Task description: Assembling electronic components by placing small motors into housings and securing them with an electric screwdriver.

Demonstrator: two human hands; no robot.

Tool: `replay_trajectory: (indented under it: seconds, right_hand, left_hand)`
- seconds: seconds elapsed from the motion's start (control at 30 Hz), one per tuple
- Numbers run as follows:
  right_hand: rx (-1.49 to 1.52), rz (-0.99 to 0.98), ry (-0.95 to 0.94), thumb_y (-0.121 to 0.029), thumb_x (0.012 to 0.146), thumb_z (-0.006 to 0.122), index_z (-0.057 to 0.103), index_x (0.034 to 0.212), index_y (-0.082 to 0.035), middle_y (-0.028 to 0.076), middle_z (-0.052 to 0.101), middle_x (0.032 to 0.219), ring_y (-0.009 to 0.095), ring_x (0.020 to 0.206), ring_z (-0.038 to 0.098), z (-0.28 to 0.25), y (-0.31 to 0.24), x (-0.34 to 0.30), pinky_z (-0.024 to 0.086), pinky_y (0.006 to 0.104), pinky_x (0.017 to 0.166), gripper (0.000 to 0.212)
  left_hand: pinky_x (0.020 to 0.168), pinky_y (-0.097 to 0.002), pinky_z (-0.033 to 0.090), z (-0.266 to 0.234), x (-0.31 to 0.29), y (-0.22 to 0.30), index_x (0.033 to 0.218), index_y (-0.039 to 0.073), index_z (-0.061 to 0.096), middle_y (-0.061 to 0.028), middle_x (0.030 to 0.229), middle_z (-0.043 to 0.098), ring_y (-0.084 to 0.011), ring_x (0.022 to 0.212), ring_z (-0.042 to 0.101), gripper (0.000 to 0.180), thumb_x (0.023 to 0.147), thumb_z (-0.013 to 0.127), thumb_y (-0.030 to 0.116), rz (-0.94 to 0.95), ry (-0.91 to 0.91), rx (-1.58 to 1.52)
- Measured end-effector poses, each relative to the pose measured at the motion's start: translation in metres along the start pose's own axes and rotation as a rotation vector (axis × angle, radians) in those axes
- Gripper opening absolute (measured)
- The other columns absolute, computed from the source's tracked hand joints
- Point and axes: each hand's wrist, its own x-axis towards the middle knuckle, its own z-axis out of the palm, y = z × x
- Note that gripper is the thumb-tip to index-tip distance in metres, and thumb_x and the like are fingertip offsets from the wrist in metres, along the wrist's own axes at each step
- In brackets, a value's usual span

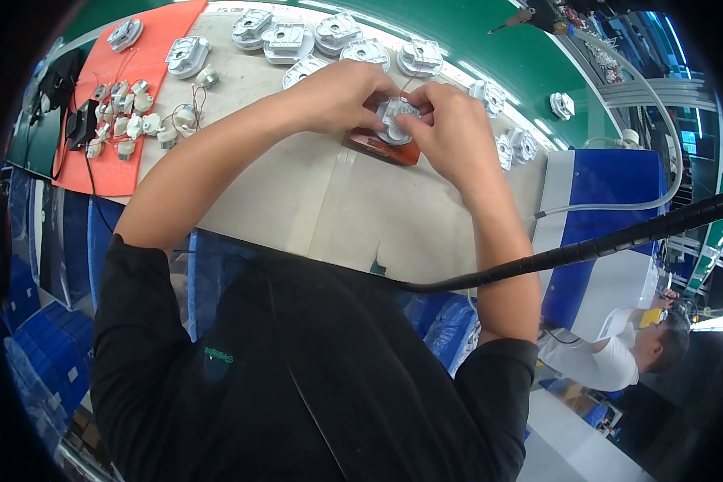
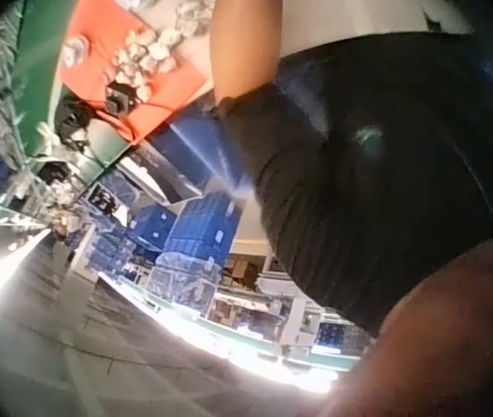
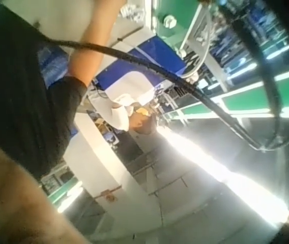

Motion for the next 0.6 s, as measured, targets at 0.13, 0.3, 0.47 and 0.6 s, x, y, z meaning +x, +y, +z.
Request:
replay_trajectory:
  seconds: [0.13,0.3,0.47,0.6]
  right_hand:
    - [-0.055,-0.023,-0.052,-0.012,0.081,0.08,0.072,0.1,0.003,0.018,0.073,0.091,0.028,0.077,0.071,-0.004,0.003,0.005,0.056,0.0364,0.072,0.026]
    - [-0.021,-0.009,-0.072,-0.015,0.079,0.083,0.072,0.104,0.003,0.016,0.073,0.091,0.025,0.075,0.07,-0.01,0.005,0.004,0.055,0.0358,0.071,0.032]
    - [-0.003,-0.344,0.7,-0.016,0.083,0.086,0.07,0.101,-0.006,0.001,0.067,0.086,0.009,0.067,0.06,-0.06,-0.029,-0.001,0.05,0.0231,0.062,0.027]
    - [-0.572,-0.682,1.36,-0.038,0.075,0.093,0.04,0.128,0.003,0.012,0.041,0.124,0.02,0.108,0.051,-0.155,-0.022,0.018,0.05,0.037,0.083,0.086]
  left_hand:
    - [0.083,-0.0417,0.055,0.0,0.002,-0.002,0.114,0.003,0.073,-0.0155,0.099,0.074,-0.0323,0.095,0.071,0.042,0.075,0.083,0.018,0.013,-0.008,0.011]
    - [0.08,-0.0403,0.054,-0.002,0.002,0.002,0.116,0.001,0.072,-0.0158,0.098,0.07,-0.0309,0.09,0.068,0.044,0.075,0.08,0.013,0.037,-0.006,0.026]
    - [0.08,-0.0396,0.054,0.0,-0.002,-0.004,0.116,0.002,0.072,-0.0152,0.099,0.069,-0.0312,0.09,0.067,0.043,0.077,0.08,0.016,0.04,-0.008,0.043]
    - [0.08,-0.0419,0.054,0.001,-0.001,0.001,0.11,0.004,0.073,-0.0146,0.097,0.071,-0.032,0.092,0.068,0.036,0.077,0.078,0.017,0.056,0.001,0.085]
